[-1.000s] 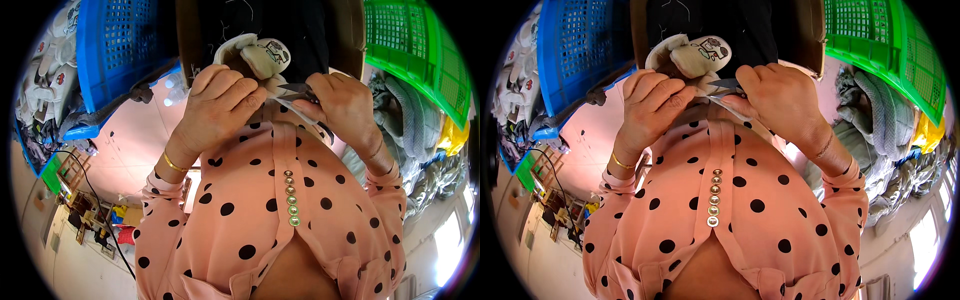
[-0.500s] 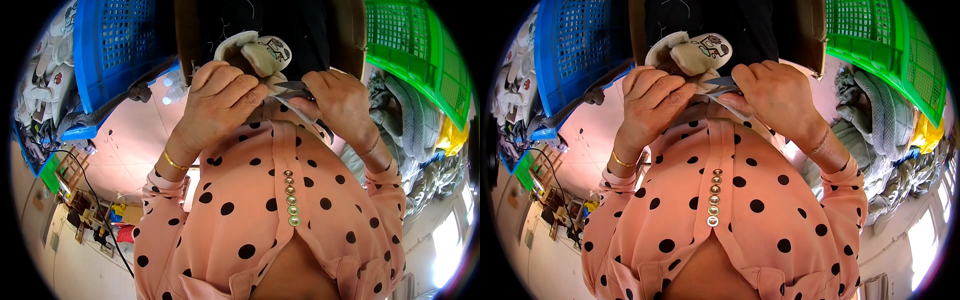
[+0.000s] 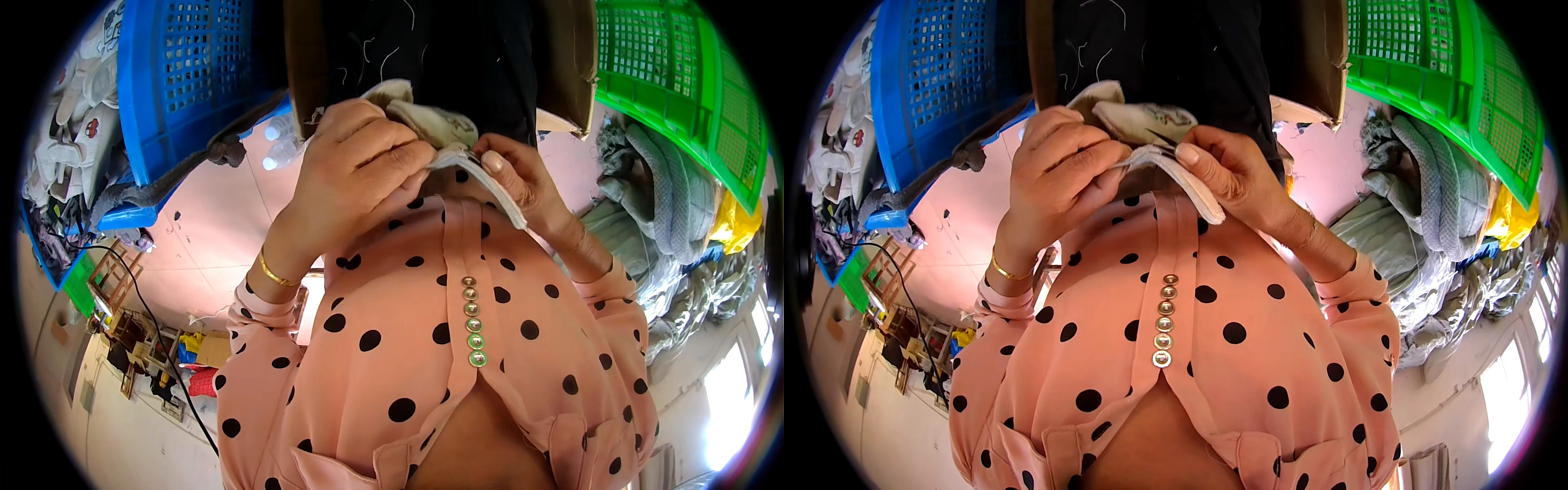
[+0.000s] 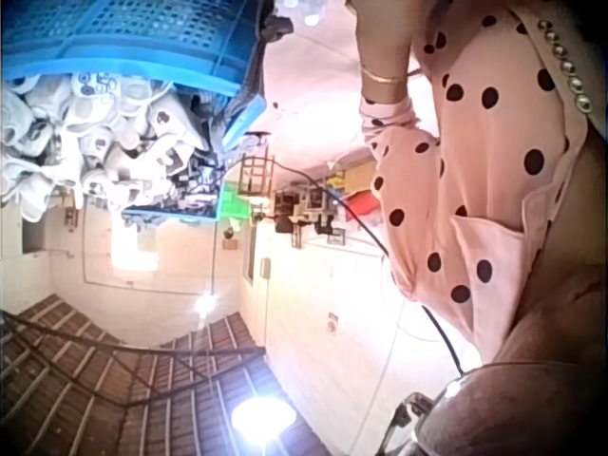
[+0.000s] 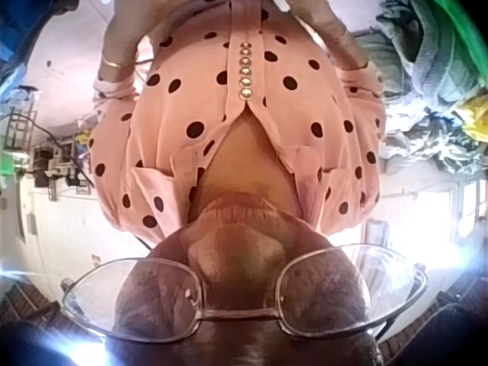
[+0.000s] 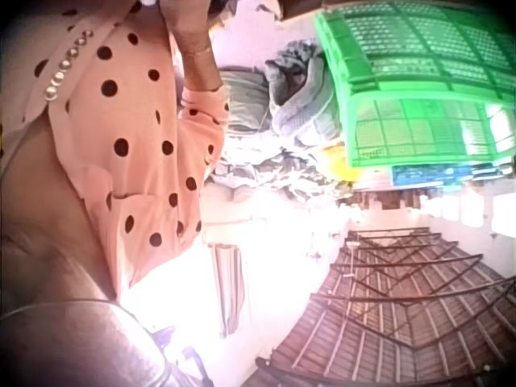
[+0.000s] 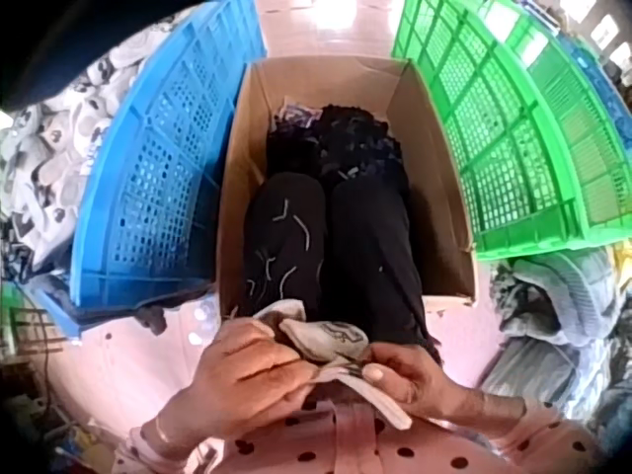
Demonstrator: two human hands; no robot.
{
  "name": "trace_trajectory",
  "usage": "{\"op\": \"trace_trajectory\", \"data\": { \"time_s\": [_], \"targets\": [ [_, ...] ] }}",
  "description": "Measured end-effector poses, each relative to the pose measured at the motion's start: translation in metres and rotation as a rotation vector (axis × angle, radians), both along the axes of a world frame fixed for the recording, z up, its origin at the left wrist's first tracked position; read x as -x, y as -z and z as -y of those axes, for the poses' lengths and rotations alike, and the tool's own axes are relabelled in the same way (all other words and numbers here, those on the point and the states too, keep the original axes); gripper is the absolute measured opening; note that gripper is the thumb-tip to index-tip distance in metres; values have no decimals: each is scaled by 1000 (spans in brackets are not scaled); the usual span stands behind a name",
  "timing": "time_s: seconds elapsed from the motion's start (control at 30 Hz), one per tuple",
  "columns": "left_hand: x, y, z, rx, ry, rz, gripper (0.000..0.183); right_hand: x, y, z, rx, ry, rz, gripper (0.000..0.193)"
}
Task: The person sits on the floor in a factory setting and uses small scissors to trim loose threads and excess fabric from the edges of white baby slippers. They handle the slippers one at a time, picking them from a blue crate, trimming them, and placing them into a cardboard box.
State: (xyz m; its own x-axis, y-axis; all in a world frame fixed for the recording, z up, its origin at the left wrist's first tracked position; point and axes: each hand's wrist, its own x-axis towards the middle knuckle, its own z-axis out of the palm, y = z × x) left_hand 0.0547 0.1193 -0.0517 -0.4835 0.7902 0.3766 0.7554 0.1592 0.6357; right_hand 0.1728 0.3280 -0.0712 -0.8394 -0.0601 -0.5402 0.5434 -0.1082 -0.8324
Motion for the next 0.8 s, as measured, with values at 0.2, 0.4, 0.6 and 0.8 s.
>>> {"op": "trace_trajectory", "data": {
  "time_s": [0.2,0.4,0.6,0.8],
  "targets": [
    [-28,1,16,136,62,520,19,-12,-8,-14,228,323,-75,57],
    [-32,-2,13,206,-181,1010,18,-14,-39,-25,-712,11,-480,56],
    [-24,0,6,201,-265,1139,21,-5,-28,-14,-1177,-380,-740,43],
    [-21,1,5,199,-269,1185,21,10,-21,-8,-1355,-424,-778,45]
  ]
}}
